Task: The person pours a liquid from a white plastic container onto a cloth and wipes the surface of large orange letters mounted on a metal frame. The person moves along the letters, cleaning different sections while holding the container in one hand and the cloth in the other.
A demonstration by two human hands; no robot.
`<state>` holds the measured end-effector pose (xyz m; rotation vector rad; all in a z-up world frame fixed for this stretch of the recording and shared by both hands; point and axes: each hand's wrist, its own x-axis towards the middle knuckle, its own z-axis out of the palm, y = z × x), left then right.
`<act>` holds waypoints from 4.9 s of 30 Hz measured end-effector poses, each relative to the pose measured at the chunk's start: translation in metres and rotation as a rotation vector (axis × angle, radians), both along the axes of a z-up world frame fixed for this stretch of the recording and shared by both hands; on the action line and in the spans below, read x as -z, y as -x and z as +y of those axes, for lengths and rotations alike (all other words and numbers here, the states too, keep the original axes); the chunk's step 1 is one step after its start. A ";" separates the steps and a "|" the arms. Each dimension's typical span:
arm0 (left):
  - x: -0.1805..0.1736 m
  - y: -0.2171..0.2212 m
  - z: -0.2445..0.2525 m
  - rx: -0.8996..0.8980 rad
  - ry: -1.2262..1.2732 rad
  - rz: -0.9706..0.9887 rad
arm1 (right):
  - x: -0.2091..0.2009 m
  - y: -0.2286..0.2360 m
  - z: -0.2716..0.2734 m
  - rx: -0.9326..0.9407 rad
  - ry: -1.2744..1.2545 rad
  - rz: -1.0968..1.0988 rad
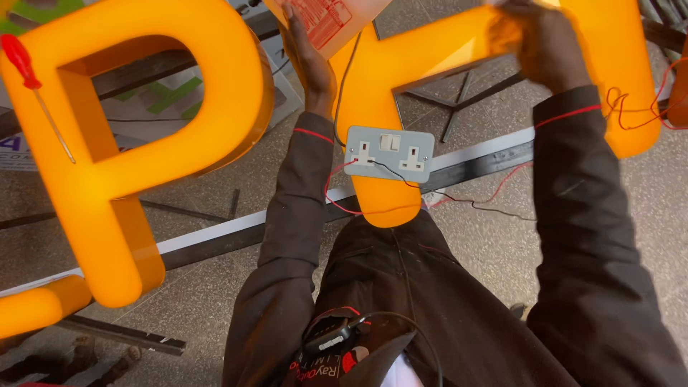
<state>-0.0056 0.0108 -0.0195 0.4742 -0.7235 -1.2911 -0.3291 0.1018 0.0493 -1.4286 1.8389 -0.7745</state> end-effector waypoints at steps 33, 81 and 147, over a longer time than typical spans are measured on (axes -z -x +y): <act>0.012 -0.082 0.037 -0.247 -0.365 -0.127 | -0.011 -0.115 -0.088 -0.473 0.289 0.078; -0.061 0.063 -0.027 0.499 -0.168 -0.529 | 0.019 0.196 0.000 0.118 -0.146 0.354; -0.052 0.355 0.000 -0.531 -0.452 -0.316 | 0.066 0.228 -0.104 -0.800 0.498 0.674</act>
